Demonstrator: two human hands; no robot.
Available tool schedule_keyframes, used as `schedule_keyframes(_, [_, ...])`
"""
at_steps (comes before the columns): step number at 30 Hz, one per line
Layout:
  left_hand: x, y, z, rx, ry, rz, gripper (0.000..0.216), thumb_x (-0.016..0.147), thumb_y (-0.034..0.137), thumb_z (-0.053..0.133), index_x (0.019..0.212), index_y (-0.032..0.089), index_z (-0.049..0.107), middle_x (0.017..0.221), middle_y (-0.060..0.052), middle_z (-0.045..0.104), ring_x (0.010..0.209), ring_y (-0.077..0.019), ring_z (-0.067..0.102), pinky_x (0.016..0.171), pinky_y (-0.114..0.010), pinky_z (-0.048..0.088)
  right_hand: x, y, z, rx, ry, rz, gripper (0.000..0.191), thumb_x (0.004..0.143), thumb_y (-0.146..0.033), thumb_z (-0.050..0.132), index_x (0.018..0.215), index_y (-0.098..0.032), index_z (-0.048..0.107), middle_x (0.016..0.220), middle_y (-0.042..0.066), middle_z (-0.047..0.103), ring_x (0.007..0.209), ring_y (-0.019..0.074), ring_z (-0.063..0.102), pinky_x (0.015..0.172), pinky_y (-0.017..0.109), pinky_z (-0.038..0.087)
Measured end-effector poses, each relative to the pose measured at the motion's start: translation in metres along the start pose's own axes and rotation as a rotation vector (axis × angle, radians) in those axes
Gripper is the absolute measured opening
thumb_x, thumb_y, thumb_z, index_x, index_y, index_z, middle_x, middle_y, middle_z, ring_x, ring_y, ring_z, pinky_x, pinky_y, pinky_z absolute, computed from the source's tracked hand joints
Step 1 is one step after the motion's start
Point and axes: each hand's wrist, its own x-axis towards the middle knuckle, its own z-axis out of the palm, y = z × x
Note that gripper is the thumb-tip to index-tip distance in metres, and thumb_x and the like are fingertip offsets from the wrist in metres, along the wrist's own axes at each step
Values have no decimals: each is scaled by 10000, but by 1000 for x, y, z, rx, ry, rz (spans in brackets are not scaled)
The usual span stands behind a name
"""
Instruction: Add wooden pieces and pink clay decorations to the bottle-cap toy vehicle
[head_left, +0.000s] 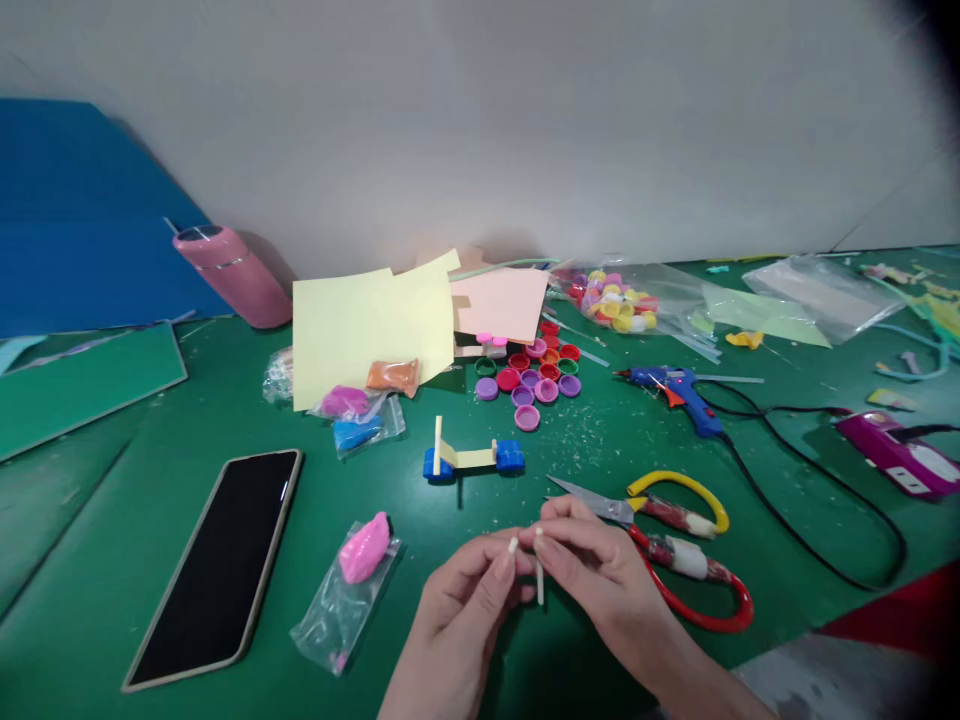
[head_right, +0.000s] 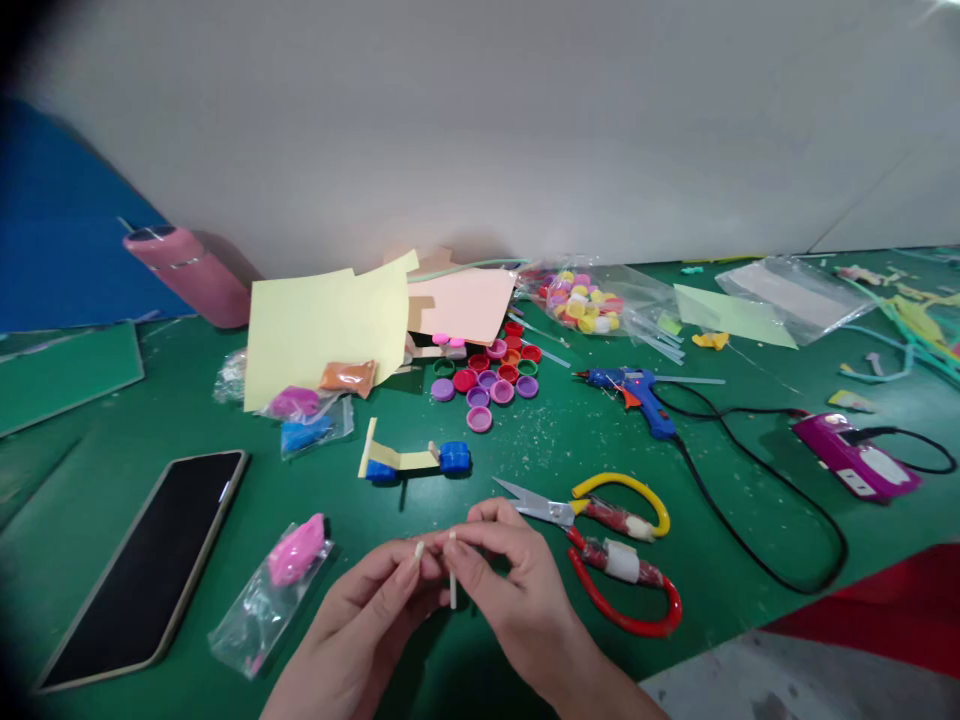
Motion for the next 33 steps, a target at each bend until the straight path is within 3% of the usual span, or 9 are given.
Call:
schedule_keyframes(4, [2,-3,3,-116,-114,-68,173,729,302,628,668,144,661,639,-22,603,656,-132,502,672,-252,403,-2,3,3,-22,-21,3,214,839,-274,498,733,-199,669,804,24,478,857,152,494,741,233,432])
schedule_keyframes(8, [1,-4,8,-139,-108,-101,156,744,265,616,677,131,661,592,-18,582,615,-121,491,629,-236,385,-6,4,-4,-136,-9,-29,208,866,-266,448,916,-238,648,925,34,505,923,155,510,807,259,426])
schedule_keyframes(13, [3,-6,8,-196,-58,-142,176,793,224,553,710,104,651,714,-53,605,576,-90,461,585,-219,365,-17,23,-55,-537,184,-103,194,823,-206,460,998,-232,541,1018,53,526,961,196,520,844,337,422])
schedule_keyframes(15, [5,-8,5,-273,-68,-139,168,801,204,538,692,111,627,719,-52,603,544,-78,430,554,-216,355,-26,35,-81,-686,227,-50,296,784,-186,472,1077,-223,471,1109,74,490,1001,222,515,856,372,432])
schedule_keyframes(19, [10,-13,2,-404,-99,-171,174,815,185,508,670,124,583,667,-29,567,483,-58,360,488,-200,314,-40,49,-113,-954,105,41,500,719,-185,493,1199,-192,355,1231,113,416,1117,277,446,936,457,377])
schedule_keyframes(22, [11,-12,4,-439,-87,-184,197,832,181,475,664,126,563,653,-22,545,465,-51,339,468,-194,287,-40,48,-116,-1081,17,23,574,669,-167,505,1217,-169,335,1235,123,414,1165,285,384,967,463,342])
schedule_keyframes(25, [9,-8,6,-443,-53,-185,231,851,182,437,656,127,549,633,-14,526,449,-46,309,456,-190,264,-33,44,-115,-1123,-34,32,536,649,-178,511,1168,-156,378,1179,124,453,1104,277,434,926,435,386])
schedule_keyframes(29, [8,-5,7,-441,-28,-177,245,857,182,422,649,129,540,611,-9,517,446,-48,299,455,-191,257,-29,41,-115,-1136,-31,57,455,651,-194,507,1096,-168,420,1060,105,522,995,262,505,857,415,430])
schedule_keyframes(33, [9,-5,5,-431,-30,-150,239,850,190,439,644,130,543,611,-11,522,453,-53,306,461,-194,267,-32,39,-114,-1128,-7,67,451,647,-195,506,1086,-183,402,1075,100,511,967,252,529,823,396,451])
